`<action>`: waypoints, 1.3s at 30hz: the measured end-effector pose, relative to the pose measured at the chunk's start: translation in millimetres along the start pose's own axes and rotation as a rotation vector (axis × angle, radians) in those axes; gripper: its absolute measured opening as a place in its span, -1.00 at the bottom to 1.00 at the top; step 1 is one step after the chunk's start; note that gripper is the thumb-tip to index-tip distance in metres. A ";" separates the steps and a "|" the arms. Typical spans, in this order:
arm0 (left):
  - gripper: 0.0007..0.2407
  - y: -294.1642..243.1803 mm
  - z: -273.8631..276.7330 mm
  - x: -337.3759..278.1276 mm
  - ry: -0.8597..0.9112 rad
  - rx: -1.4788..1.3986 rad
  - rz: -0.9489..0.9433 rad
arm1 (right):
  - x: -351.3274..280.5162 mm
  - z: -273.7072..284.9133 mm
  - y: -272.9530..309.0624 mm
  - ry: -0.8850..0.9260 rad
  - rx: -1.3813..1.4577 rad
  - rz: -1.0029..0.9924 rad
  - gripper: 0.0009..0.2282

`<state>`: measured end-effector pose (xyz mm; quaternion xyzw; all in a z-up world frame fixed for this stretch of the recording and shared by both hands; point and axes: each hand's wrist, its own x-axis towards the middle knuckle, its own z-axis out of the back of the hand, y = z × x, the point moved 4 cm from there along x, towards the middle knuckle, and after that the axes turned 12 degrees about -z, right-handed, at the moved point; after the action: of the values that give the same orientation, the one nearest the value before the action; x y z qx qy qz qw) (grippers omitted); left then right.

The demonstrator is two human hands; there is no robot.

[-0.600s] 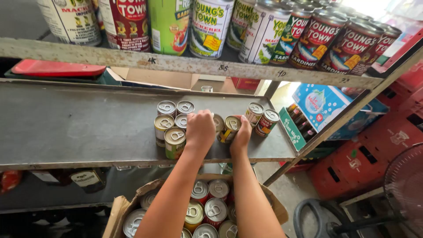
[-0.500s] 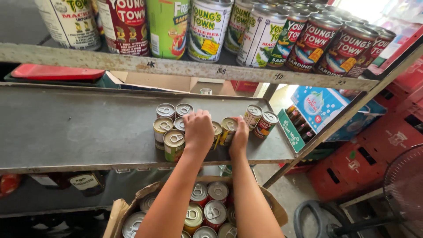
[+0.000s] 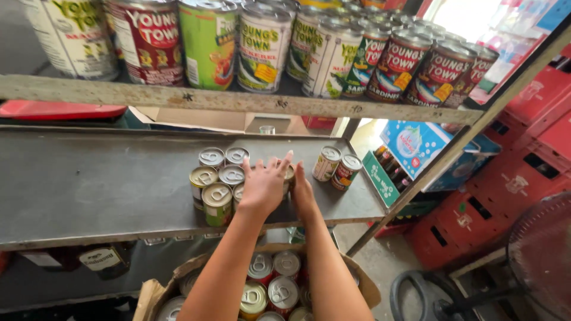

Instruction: Organizing and stocking various canned food products on metal retail shelves from a cardboard box.

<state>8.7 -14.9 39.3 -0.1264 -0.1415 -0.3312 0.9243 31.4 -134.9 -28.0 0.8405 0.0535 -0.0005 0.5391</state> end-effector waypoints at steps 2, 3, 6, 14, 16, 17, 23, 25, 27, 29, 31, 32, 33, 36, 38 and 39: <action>-0.42 4.7 -6.3 2.8 -0.038 0.025 -0.029 | 9.4 15.5 0.4 -0.023 -0.238 0.253 -0.52; -0.45 6.4 -10.0 2.9 -0.087 0.055 -0.058 | 9.1 20.7 0.9 -0.043 -0.481 0.513 -0.56; -0.47 -2.1 8.2 -4.5 0.007 0.031 -0.061 | -13.1 40.0 22.5 -0.925 -0.847 0.832 -0.70; -0.48 -8.8 12.2 -3.0 0.135 0.015 -0.001 | -28.8 108.2 36.9 -1.046 -0.456 0.700 -0.08; -0.47 -5.3 13.4 -2.1 0.131 0.009 0.009 | -11.7 116.0 33.8 -0.944 -0.381 0.613 -0.01; -0.46 -4.9 11.7 -3.2 0.124 0.013 0.003 | -12.2 118.2 33.2 -1.035 -0.438 0.546 0.02; -0.48 -10.2 21.3 -3.9 0.134 -0.023 0.000 | 9.0 154.6 19.8 -0.995 -0.457 0.309 -0.15; -0.53 -8.7 13.9 -4.1 0.099 -0.033 -0.008 | 4.1 143.5 18.2 -0.778 -0.143 0.213 -0.06; -0.57 -8.2 11.8 -4.1 0.069 -0.024 -0.022 | -7.9 126.6 27.3 -0.706 -0.402 0.116 -0.14; -0.55 -5.2 6.7 -3.2 0.030 -0.012 -0.036 | -10.6 127.3 21.3 -0.569 -0.390 0.073 -0.19; -0.52 -4.7 9.8 -2.4 -0.018 0.004 -0.046 | -10.5 125.4 19.6 -0.424 -0.382 0.037 -0.24; -0.48 -4.8 12.9 -2.7 -0.006 -0.033 -0.026 | -9.3 125.1 17.8 -0.370 -0.355 -0.036 -0.29; -0.44 -4.7 14.7 -5.2 0.013 -0.069 -0.008 | -10.1 124.6 11.9 -0.319 -0.322 -0.114 -0.28; -0.43 4.5 -1.8 -1.5 -0.107 -0.066 -0.017 | -27.8 86.2 39.9 -0.185 0.276 0.097 -0.23; -0.42 3.8 -0.1 -2.9 -0.107 -0.073 -0.016 | 8.6 132.4 27.5 -0.323 0.166 0.174 -0.21; -0.41 4.8 1.6 -1.5 -0.104 -0.081 -0.018 | 27.3 156.3 24.2 -0.465 0.060 0.250 -0.17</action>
<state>10.4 -10.0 39.6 -0.1793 -0.1770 -0.3378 0.9068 69.7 -284.1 -73.2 0.8336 -0.1761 -0.1286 0.5075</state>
